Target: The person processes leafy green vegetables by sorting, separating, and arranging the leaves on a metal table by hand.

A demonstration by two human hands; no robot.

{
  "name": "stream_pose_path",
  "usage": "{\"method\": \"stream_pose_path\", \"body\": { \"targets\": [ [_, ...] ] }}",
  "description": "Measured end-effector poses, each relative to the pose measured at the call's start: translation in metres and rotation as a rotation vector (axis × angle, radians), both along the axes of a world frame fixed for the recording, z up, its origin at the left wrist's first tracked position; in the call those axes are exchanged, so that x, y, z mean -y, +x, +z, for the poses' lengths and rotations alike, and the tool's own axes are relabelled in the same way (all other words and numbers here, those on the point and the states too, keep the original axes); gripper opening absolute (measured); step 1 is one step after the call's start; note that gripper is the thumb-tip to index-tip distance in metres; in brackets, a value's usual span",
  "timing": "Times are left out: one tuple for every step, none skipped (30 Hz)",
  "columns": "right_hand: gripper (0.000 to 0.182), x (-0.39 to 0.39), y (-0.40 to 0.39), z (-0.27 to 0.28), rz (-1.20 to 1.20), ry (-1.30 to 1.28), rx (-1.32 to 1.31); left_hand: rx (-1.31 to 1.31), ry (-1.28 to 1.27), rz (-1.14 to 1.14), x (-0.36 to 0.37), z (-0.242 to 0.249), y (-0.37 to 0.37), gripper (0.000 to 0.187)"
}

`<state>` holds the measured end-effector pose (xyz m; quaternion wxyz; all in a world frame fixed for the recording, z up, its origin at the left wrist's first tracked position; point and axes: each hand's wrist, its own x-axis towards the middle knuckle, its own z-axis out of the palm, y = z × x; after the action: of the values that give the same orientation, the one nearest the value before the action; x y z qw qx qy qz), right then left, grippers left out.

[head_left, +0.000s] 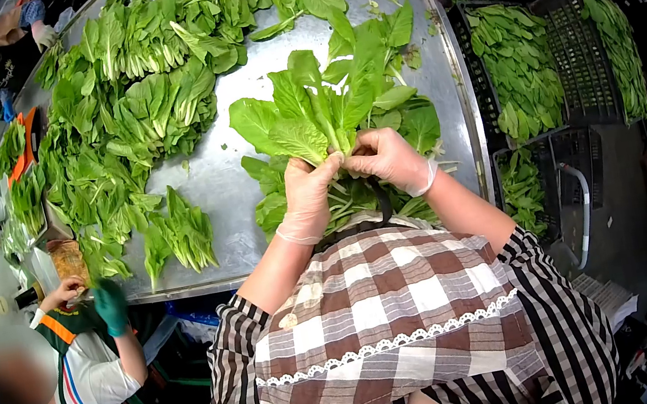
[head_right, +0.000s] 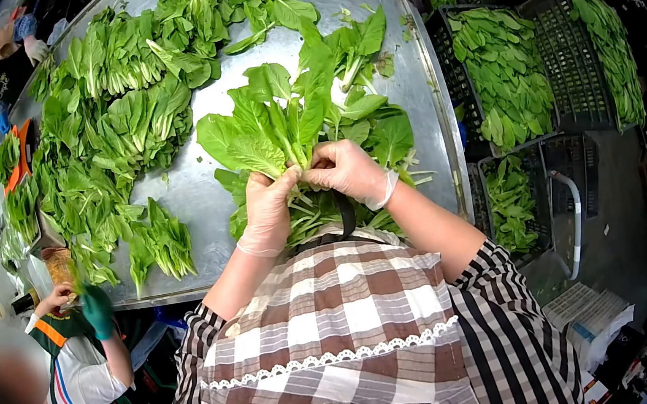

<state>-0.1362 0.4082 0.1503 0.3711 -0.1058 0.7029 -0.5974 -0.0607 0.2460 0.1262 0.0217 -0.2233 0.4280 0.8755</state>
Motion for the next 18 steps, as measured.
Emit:
{"method": "stream_pose_path", "body": {
  "targets": [
    [0.024,0.0,0.002,-0.006,-0.027,-0.021,-0.01,0.004,-0.007,0.012,-0.001,0.002,-0.001,0.027],
    [0.025,0.001,0.004,-0.009,-0.054,-0.042,-0.021,0.007,-0.013,0.023,-0.002,0.004,-0.001,0.023],
    [0.025,0.001,0.004,-0.01,-0.064,-0.066,0.005,0.002,-0.007,0.028,-0.002,0.004,-0.002,0.024],
    [0.024,0.001,0.005,-0.011,-0.074,-0.091,0.031,-0.003,-0.001,0.034,-0.003,0.005,-0.001,0.024],
    [0.024,0.001,0.007,-0.011,-0.083,-0.115,0.058,-0.008,0.005,0.041,-0.003,0.005,-0.001,0.025],
    [0.024,0.002,0.008,-0.011,-0.101,-0.155,0.093,-0.007,0.007,0.048,-0.003,0.005,-0.001,0.025],
    [0.023,0.003,0.01,-0.01,-0.119,-0.194,0.128,-0.005,0.009,0.055,-0.003,0.005,-0.001,0.026],
    [0.022,0.004,0.011,-0.009,-0.137,-0.233,0.163,-0.004,0.012,0.063,-0.003,0.005,-0.002,0.026],
    [0.022,0.004,0.012,-0.01,-0.145,-0.246,0.174,-0.009,0.017,0.059,-0.002,0.003,-0.001,0.027],
    [0.022,0.004,0.013,-0.011,-0.152,-0.259,0.185,-0.014,0.022,0.055,-0.001,0.0,0.0,0.028],
    [0.022,0.004,0.013,-0.012,-0.159,-0.273,0.195,-0.019,0.027,0.051,-0.001,-0.001,0.0,0.028],
    [0.022,0.004,0.013,-0.013,-0.157,-0.272,0.187,-0.015,0.035,0.057,-0.001,0.0,0.0,0.026],
    [0.022,0.003,0.013,-0.013,-0.156,-0.271,0.179,-0.009,0.043,0.063,-0.001,0.003,-0.001,0.025],
    [0.022,0.003,0.013,-0.013,-0.154,-0.27,0.171,-0.004,0.051,0.068,-0.002,0.005,-0.001,0.023],
    [0.021,0.002,0.013,-0.015,-0.153,-0.25,0.147,0.011,0.051,0.094,-0.001,0.002,-0.001,0.02],
    [0.02,0.0,0.012,-0.018,-0.152,-0.23,0.121,0.024,0.051,0.12,0.003,-0.002,-0.002,0.017],
    [0.019,-0.003,0.011,-0.02,-0.152,-0.21,0.096,0.038,0.05,0.145,0.006,-0.006,-0.004,0.014],
    [0.019,-0.006,0.007,-0.016,-0.101,-0.117,0.046,0.077,0.007,0.198,0.01,0.012,-0.009,0.009]
  ]
}}
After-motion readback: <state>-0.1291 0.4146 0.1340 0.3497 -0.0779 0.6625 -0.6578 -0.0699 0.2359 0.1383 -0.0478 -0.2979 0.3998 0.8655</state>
